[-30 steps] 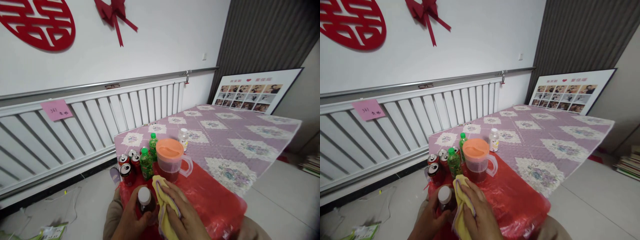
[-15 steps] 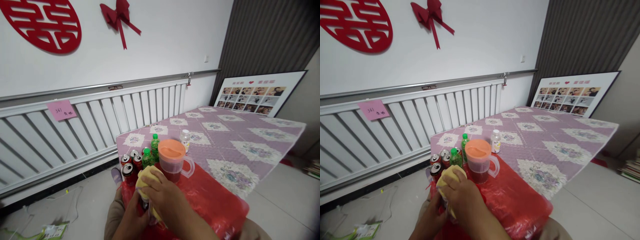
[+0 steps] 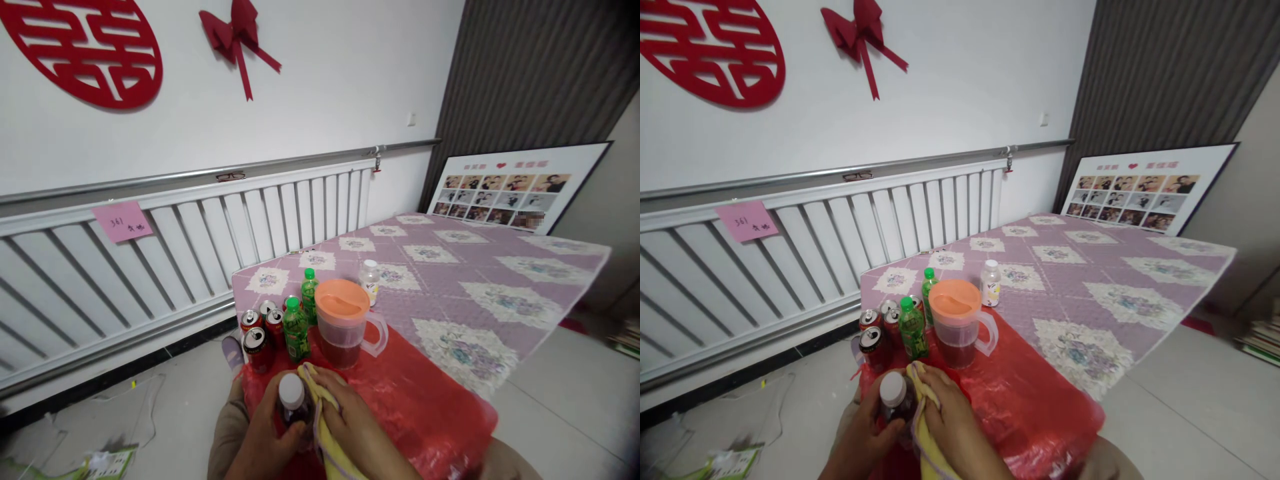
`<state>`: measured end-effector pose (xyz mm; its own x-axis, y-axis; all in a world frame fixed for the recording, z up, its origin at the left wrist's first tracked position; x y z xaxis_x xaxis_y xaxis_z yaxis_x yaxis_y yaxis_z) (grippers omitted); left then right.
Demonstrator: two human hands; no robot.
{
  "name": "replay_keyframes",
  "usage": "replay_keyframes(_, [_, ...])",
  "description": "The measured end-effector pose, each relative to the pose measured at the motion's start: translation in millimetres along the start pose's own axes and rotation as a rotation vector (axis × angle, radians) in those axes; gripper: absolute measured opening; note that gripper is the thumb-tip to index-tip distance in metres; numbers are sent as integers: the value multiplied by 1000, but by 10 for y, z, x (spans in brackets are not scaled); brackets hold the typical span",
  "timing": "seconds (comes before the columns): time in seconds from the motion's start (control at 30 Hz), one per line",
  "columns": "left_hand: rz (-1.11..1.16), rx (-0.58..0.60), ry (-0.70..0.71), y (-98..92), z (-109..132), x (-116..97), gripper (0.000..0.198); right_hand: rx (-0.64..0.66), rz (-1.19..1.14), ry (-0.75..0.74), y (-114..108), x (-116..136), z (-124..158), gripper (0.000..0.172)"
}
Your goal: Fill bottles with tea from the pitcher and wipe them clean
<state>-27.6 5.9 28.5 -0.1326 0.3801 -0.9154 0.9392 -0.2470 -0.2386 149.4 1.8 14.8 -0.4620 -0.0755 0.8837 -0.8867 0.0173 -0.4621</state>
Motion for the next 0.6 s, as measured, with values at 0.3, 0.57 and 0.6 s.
replay_keyframes(0.3, [-5,11,8,-15,-9,-44,50,-87,259,-227,-52,-200,490,53])
replay_keyframes(0.57, [-31,35,15,-35,-33,48,73,-18,204,-176,-90,175,-28,52])
replay_keyframes(0.6, [-23,41,26,-35,-34,53,75,4,169,-165,-96,210,-92,53])
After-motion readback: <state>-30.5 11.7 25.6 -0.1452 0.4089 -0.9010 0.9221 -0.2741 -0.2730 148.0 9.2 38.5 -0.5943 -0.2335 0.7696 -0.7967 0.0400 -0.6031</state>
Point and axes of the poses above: each hand's wrist, its own z-axis away from the middle knuckle, its own y-axis out of the palm, x = y × z, the point moved 2 cm from there along -z, towards the middle knuckle, and after that the axes turned 13 degrees about y, right-handed, at the moved point
